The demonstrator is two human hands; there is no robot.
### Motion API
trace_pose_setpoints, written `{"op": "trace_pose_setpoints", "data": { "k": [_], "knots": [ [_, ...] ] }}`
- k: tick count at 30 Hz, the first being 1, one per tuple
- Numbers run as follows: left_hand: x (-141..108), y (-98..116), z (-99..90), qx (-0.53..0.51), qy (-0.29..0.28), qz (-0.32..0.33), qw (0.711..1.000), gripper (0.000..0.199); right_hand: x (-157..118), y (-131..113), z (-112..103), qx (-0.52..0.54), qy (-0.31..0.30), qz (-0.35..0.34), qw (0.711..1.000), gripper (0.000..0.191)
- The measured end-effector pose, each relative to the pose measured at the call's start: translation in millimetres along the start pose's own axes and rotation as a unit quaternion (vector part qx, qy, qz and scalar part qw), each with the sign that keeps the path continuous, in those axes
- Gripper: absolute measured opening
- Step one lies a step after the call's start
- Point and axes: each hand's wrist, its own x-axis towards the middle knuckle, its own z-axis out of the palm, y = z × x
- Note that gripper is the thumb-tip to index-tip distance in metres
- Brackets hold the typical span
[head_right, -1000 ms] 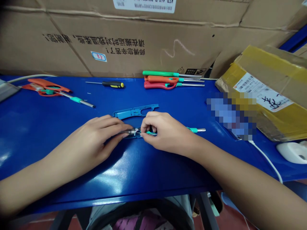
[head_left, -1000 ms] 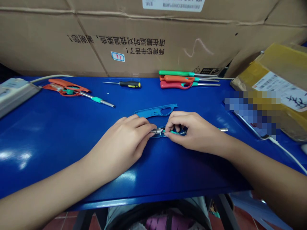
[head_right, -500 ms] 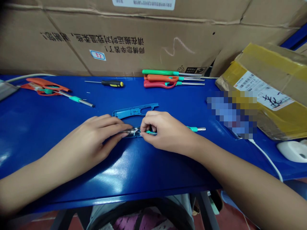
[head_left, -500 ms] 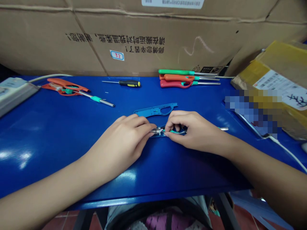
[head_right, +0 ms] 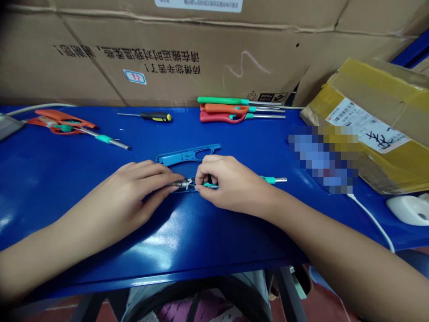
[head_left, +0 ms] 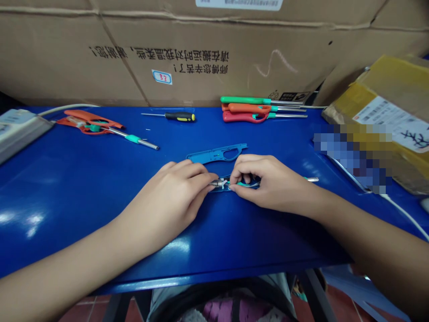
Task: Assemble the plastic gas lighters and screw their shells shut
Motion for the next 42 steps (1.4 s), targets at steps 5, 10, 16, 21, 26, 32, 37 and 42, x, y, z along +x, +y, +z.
{"op": "trace_pose_setpoints", "data": {
  "k": [5,10,16,21,26,32,37,42],
  "knots": [
    [0.2,0.3,-0.3,0.001,-0.003,0.000,1.000,0.027,0.0,1.1,0.3,-0.002,0.002,-0.004,1.000,0.009],
    [0.0,0.3,-0.1,0.001,-0.005,-0.002,1.000,0.027,-0.2,2.1,0.5,-0.004,0.000,-0.008,1.000,0.010],
    [0.3,-0.2,-0.1,0.003,-0.009,-0.002,1.000,0.028,-0.1,2.1,0.1,-0.004,-0.001,-0.007,1.000,0.010],
    [-0.3,0.3,-0.7,0.007,-0.010,-0.001,1.000,0.028,-0.6,0.9,0.0,-0.003,-0.006,-0.009,1.000,0.010],
    [-0.4,-0.1,0.2,0.006,-0.011,-0.001,1.000,0.028,0.0,-0.2,-0.3,-0.007,-0.009,-0.007,1.000,0.011],
    [-0.5,-0.6,-0.2,0.007,-0.011,-0.001,1.000,0.028,0.4,0.9,-0.7,-0.005,-0.009,-0.008,1.000,0.011],
    [-1.0,0.0,0.3,0.007,-0.011,0.003,1.000,0.027,-0.4,1.0,0.2,-0.008,-0.007,-0.009,1.000,0.011],
    [-0.7,0.6,1.7,0.005,-0.011,0.002,1.000,0.027,-0.6,0.9,-0.2,-0.007,-0.007,-0.009,1.000,0.011]
  ]
}}
